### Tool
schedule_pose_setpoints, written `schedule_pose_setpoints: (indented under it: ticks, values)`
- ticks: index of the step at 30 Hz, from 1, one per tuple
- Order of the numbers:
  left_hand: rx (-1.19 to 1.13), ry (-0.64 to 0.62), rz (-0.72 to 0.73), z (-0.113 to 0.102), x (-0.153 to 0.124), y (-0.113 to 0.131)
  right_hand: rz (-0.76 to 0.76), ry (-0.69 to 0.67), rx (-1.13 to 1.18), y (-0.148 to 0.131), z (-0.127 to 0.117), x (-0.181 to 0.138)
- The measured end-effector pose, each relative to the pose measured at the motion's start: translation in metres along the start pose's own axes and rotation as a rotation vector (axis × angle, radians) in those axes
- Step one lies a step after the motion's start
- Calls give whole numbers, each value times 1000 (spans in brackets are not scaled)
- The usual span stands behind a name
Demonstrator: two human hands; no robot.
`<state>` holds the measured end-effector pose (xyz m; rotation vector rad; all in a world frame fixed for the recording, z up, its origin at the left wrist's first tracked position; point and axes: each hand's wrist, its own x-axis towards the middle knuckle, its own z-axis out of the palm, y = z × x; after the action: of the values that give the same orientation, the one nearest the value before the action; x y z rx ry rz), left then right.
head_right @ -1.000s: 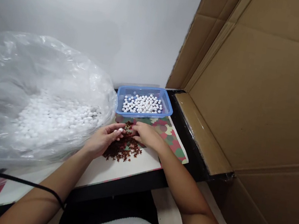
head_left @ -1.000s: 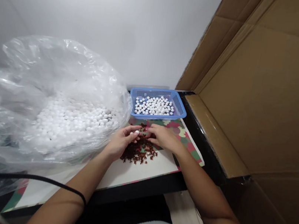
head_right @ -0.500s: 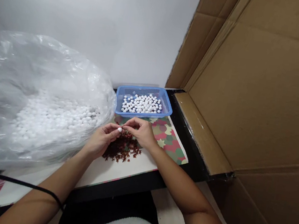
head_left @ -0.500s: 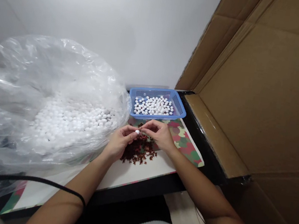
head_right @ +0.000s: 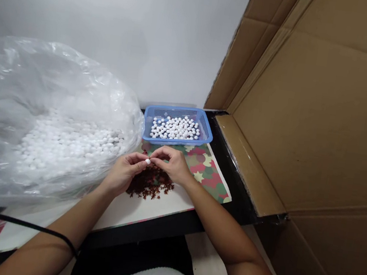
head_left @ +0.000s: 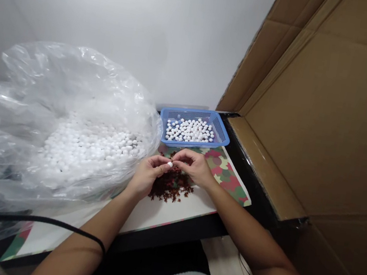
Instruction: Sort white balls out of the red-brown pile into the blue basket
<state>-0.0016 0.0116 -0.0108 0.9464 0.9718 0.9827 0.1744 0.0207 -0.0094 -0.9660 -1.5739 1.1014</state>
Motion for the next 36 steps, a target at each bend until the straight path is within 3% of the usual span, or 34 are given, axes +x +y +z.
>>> schedule_pose_setpoints:
  ticks: [13,19,23,26,33,36]
  values:
    - [-13,36,10,0,-1,1,-172,-80,-132,-12,4,-2]
    - [10,10,-28,0,1,2,20,32,-164,1,-11,4]
    - [108,-42,49,-3,2,-4,75,-124,-445,14,-32,6]
    - [130,-53,74,-2,0,-3,57,-222,-581,20,-33,5]
    - [161,-5,40,2,0,6,-21,-293,-722,22,-16,4]
    - [163,-2,31,1,1,4,-63,-234,-733,19,-16,3]
